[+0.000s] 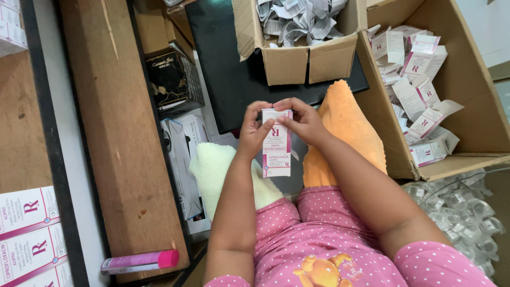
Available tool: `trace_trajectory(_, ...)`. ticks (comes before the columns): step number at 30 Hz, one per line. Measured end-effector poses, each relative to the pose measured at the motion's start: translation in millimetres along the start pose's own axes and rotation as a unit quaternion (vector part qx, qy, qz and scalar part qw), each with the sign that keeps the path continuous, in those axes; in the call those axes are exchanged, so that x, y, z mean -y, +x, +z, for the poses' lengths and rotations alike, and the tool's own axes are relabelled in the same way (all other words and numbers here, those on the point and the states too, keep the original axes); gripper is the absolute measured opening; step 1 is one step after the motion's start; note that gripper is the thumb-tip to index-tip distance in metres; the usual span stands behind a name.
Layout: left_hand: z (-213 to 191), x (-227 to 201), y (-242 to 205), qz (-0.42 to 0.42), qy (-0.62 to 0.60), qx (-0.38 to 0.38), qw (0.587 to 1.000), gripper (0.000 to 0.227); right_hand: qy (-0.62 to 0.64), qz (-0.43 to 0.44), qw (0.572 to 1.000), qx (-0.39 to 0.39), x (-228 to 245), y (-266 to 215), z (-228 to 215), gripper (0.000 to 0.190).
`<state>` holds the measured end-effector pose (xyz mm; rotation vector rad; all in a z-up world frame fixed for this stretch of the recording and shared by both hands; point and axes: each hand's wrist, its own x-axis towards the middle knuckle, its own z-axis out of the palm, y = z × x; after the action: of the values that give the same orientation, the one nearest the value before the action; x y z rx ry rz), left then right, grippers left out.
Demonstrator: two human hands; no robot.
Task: The person sits on the floor and repeatedly picks small white boxes and clear plastic bottles from nearby cardboard boxes. They place each bottle into a box, close the box, and set it aside on a shelf or stack. The process continues with multiple units throughout the clip.
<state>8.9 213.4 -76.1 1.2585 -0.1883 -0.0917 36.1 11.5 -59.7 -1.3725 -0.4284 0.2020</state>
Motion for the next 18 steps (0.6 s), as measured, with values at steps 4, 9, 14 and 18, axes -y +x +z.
trace_trajectory(4,-7.2,24.9,1.2,-0.042,-0.038,-0.039,0.998,0.032,0.024,0.057,0.998,-0.006,-6.5,0.8,1.3,0.029)
trace_trajectory(9,-35.8,28.3,17.8,-0.155,-0.248,-0.222,0.930,0.041,0.029,-0.006,0.999,0.028,4.4,-1.1,1.7,0.075)
trace_trajectory(14,-36.2,23.8,16.0,-0.271,-0.296,-0.188,0.897,0.069,-0.104,0.010,0.994,0.033,4.0,-6.9,11.0,0.066)
trace_trajectory(18,-21.0,14.3,13.2,-0.261,-0.156,-0.189,0.934,0.088,-0.090,0.028,0.993,-0.076,-5.3,1.3,14.9,0.036)
